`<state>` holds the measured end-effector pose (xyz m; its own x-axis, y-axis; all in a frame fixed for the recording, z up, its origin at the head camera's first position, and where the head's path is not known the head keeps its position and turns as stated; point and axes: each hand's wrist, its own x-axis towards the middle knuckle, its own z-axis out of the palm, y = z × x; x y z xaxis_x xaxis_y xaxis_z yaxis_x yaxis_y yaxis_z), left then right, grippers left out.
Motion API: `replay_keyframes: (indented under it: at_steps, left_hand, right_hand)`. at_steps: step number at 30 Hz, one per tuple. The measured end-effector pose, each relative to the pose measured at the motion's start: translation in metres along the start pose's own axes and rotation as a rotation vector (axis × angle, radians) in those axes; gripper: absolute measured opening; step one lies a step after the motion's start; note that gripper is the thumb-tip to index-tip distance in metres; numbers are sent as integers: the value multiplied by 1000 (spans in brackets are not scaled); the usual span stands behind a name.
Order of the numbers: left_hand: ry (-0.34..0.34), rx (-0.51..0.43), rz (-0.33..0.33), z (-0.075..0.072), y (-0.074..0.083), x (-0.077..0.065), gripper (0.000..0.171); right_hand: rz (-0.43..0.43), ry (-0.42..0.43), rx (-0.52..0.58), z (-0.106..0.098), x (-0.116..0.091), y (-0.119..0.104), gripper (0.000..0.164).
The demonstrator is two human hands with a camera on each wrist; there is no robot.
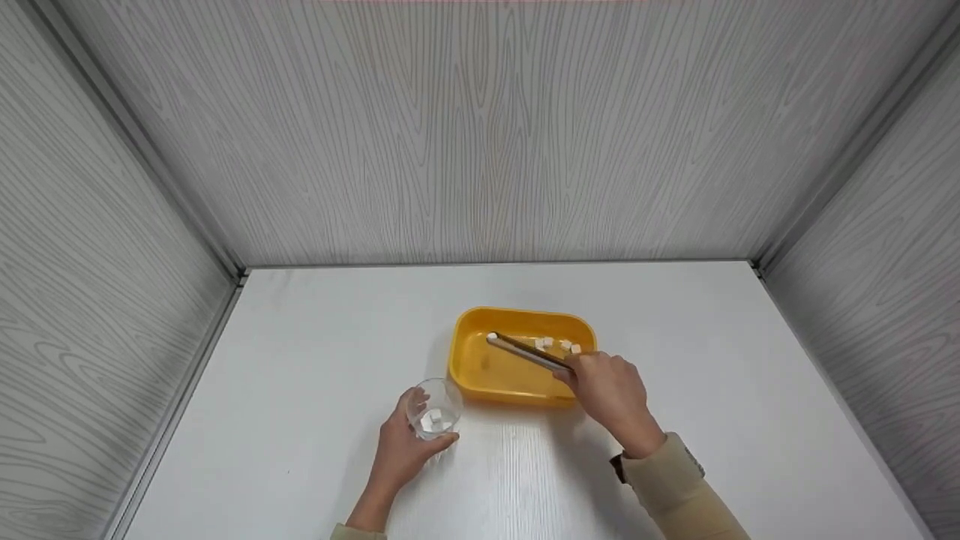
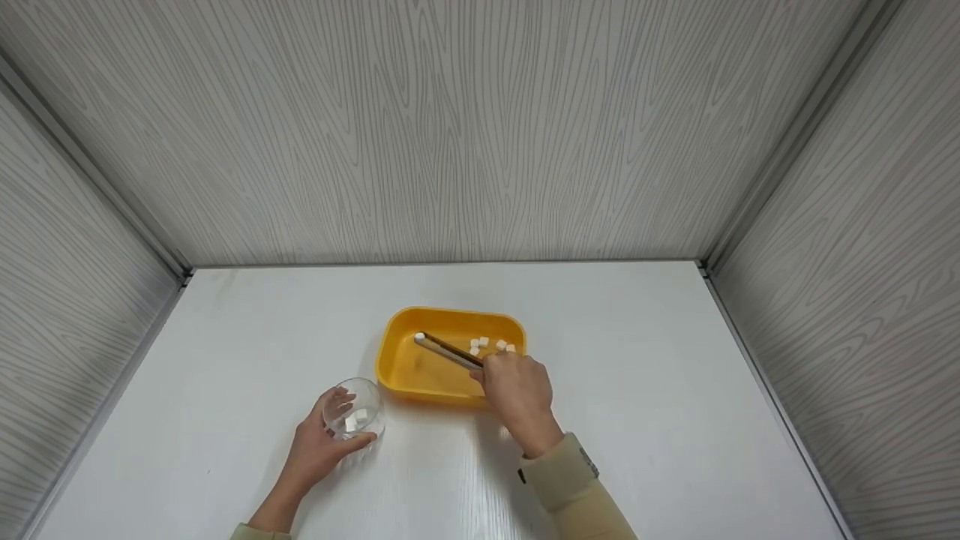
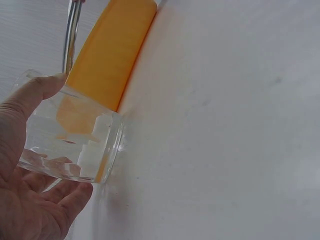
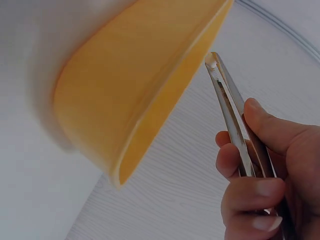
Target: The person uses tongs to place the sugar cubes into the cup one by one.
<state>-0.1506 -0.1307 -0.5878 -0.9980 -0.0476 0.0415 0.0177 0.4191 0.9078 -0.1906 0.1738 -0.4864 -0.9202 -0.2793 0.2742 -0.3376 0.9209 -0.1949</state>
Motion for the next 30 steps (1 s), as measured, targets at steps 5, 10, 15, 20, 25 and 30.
replay_keyframes:
  at_steps: [5, 10, 15, 20, 25, 30]
  left_hand:
    - [0, 13, -6, 0, 0, 0, 99]
    - [2, 40, -22, 1, -2, 1, 100]
    - [0, 32, -21, 1, -1, 1, 99]
    - [0, 23, -15, 1, -1, 1, 99]
    - [0, 35, -16, 1, -1, 1, 98]
    - [-2, 43, -28, 1, -1, 0, 100]
  right_hand:
    - [-73, 27, 19, -9, -6, -11, 23]
    - [-129, 33, 46, -16, -11, -22, 22]
    - [-193, 46, 58, -19, -16, -31, 19]
    - [-248, 37, 75, -20, -21, -39, 20]
    - [-310, 32, 88, -18, -25, -41, 27]
    - [-338, 10, 93, -17, -27, -41, 28]
